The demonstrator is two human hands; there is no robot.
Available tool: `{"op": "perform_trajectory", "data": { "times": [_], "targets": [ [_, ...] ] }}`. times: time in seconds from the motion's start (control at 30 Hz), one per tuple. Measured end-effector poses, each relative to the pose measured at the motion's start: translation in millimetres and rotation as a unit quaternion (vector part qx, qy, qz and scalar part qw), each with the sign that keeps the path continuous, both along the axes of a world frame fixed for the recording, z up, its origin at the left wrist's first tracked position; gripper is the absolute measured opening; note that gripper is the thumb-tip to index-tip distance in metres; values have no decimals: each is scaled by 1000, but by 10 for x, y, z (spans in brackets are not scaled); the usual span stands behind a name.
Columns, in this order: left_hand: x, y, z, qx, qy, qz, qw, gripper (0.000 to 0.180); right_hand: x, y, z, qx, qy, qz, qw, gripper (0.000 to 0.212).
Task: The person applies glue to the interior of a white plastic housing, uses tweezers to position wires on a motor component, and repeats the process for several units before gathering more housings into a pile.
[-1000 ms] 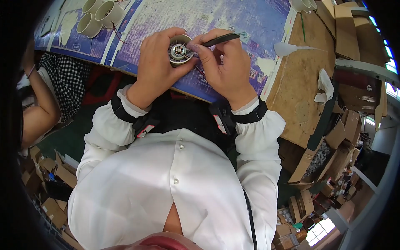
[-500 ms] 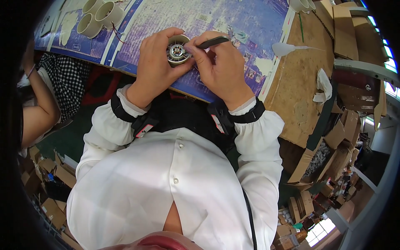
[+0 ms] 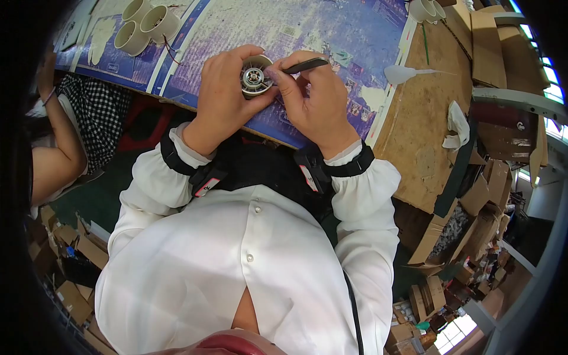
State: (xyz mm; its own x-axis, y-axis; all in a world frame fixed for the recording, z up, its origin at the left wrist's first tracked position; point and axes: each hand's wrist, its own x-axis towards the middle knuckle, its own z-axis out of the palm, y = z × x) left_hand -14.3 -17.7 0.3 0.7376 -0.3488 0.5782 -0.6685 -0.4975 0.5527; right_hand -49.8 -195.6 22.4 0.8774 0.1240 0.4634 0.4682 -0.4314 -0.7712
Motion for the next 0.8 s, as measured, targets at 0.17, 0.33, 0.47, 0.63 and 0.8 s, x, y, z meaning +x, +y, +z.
{"op": "perform_trajectory", "data": {
  "times": [0.17,0.33,0.47,0.63,0.8],
  "targets": [
    [-1,-2,8,-2,6,1,1000,61,1,13,-3,-10,-7,-10,1000,26],
    [5,-5,11,-3,6,1,1000,61,5,19,2,-7,1,-13,1000,26],
    [18,5,-10,-2,5,0,1000,61,9,34,37,-50,-7,-11,999,27],
    [19,6,-12,1,-5,3,1000,63,10,45,35,-60,-17,-19,998,24],
    [-15,10,-9,-3,-27,4,1000,63,-10,45,57,107,-36,-14,993,19]
  ]
}}
